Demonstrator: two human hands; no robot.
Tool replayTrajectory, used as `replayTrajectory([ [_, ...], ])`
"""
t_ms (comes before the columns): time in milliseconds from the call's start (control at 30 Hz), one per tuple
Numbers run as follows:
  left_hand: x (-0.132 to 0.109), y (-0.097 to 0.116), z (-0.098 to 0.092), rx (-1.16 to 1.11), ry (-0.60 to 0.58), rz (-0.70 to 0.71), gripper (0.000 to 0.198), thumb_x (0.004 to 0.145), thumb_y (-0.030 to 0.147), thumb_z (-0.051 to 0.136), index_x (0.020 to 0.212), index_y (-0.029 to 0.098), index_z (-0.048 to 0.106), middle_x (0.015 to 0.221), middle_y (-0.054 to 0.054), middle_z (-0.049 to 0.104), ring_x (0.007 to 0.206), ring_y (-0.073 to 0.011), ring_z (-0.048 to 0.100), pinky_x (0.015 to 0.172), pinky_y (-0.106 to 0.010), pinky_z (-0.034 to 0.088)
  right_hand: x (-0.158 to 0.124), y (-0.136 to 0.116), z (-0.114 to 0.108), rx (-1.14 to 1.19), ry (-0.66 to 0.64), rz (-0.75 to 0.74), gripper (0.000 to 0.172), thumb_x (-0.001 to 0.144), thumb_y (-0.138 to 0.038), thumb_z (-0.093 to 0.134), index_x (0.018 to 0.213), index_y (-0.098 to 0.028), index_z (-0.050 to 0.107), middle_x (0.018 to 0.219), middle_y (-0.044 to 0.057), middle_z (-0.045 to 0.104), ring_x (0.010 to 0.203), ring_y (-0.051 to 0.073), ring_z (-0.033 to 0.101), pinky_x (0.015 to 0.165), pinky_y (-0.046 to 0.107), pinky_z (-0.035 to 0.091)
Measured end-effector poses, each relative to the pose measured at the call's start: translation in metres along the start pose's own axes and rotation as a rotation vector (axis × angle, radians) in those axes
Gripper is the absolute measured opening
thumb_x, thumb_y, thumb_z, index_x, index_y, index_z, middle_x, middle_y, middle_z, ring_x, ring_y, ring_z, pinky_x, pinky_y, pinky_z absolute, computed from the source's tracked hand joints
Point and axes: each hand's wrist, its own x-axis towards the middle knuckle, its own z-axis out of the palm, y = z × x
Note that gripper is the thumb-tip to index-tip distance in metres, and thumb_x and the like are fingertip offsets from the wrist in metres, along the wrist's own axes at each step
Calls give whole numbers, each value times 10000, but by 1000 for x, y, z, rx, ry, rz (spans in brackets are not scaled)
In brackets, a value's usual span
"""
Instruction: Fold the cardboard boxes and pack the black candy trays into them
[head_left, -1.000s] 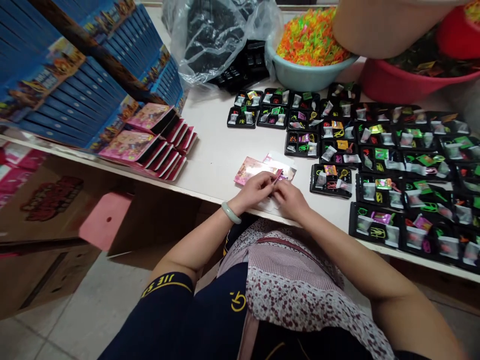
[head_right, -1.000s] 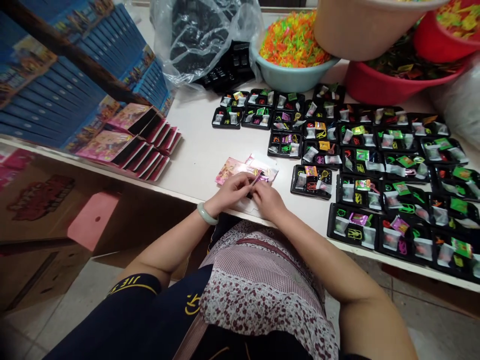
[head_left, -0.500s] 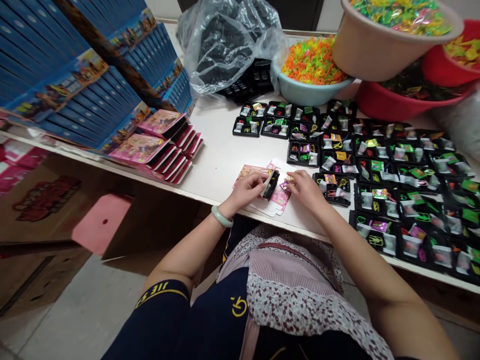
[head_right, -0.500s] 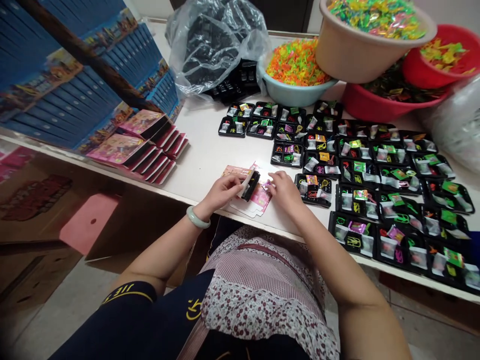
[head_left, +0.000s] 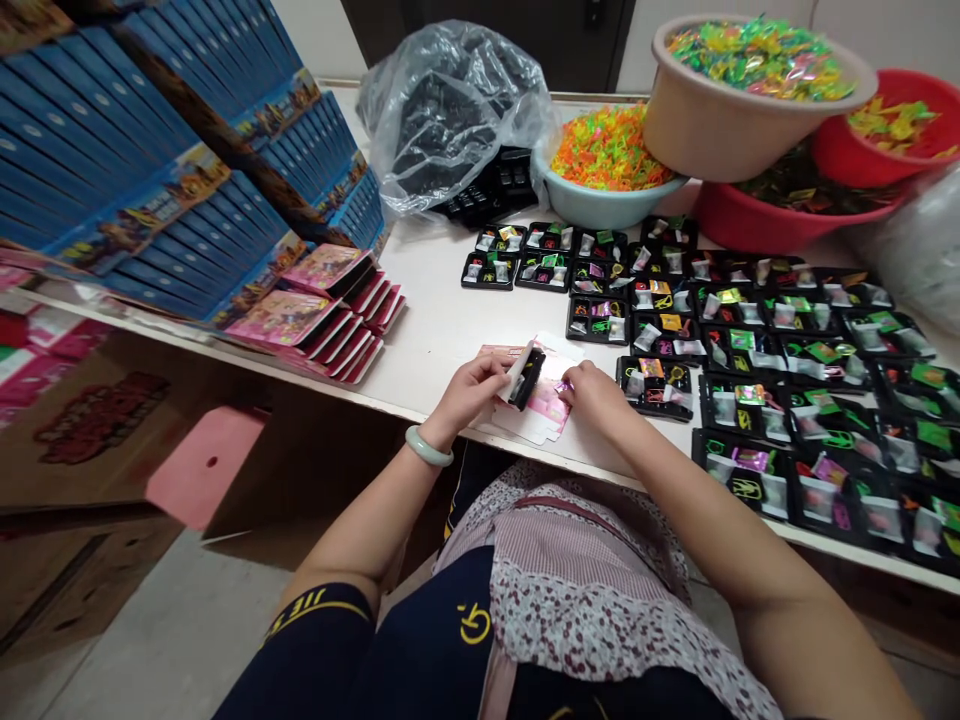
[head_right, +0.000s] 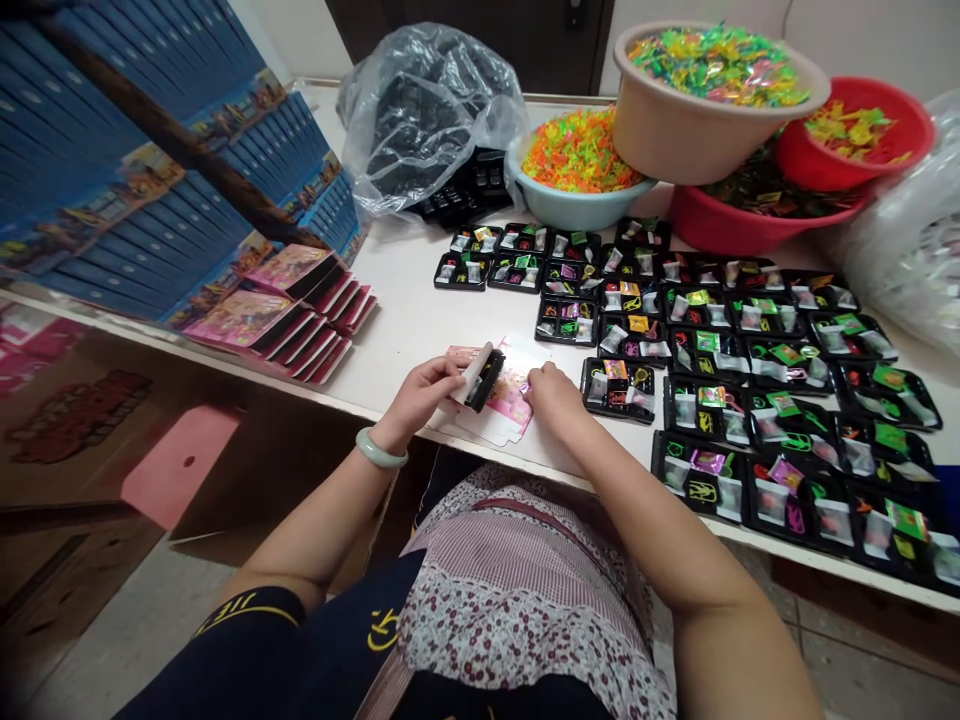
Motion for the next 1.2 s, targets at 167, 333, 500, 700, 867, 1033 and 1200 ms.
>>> replayTrajectory([
  [167, -3, 6, -4, -73, 10, -37, 244, 725, 327, 649, 612, 160, 512, 1099, -104, 680, 1029, -259, 610, 867, -409, 502, 1, 7, -10, 239, 73, -32, 97, 838, -199, 635, 928, -169, 617, 909, 70, 657, 810, 203, 617, 677, 288, 436],
  [333, -6, 10, -12, -182, -12, -63, 231, 700, 293, 688, 612, 154, 527, 1053, -99, 699, 1072, -282, 601, 876, -401, 480, -19, 3, -34, 612, 506, -538, 103, 918, -227, 540, 876, -209, 632, 884, 33, 668, 847, 170, 622, 766, 310, 495],
  [500, -6, 11, -12, -272, -93, -31, 196, 714, 256, 701, 630, 149, 559, 1074, -98, 705, 1118, -271, 595, 954, -392, 437, -17, -18, -41, 341, 563, -795, 236, 971, -204, 438, 951, -197, 673, 973, 80, 687, 924, 190, 629, 800, 339, 519],
  [700, -10, 9, -4, -284, -105, -53, 179, 688, 249, 708, 612, 143, 587, 1000, -91, 719, 977, -246, 634, 832, -348, 487, -9, -26, -27, 65, 470, -747, 255, 949, -158, 448, 947, -180, 702, 943, 97, 694, 858, 217, 630, 746, 352, 526],
  [867, -12, 10, -3, -365, -20, -95, 185, 689, 257, 703, 627, 135, 578, 1100, -103, 697, 987, -247, 635, 642, -265, 497, -20, -27, -21, 18, 448, -755, 299, 943, -111, 433, 1113, -172, 671, 1102, 99, 694, 1046, 235, 604, 896, 404, 512],
  [1033, -12, 14, -4, -418, -48, -158, 210, 677, 261, 709, 626, 127, 555, 1149, -106, 677, 817, -200, 652, 511, -230, 488, -25, -29, -11, 67, 545, -685, 280, 939, -161, 473, 1161, -159, 643, 1143, 146, 661, 1067, 271, 587, 881, 476, 517],
  [1200, -13, 20, -6, -483, 16, -173, 217, 655, 255, 721, 637, 129, 544, 1018, -75, 696, 679, -142, 618, 476, -213, 483, -23, -36, -10, 200, 648, -724, 284, 947, -178, 485, 1195, -191, 622, 1125, 126, 665, 1054, 239, 596, 892, 435, 520],
])
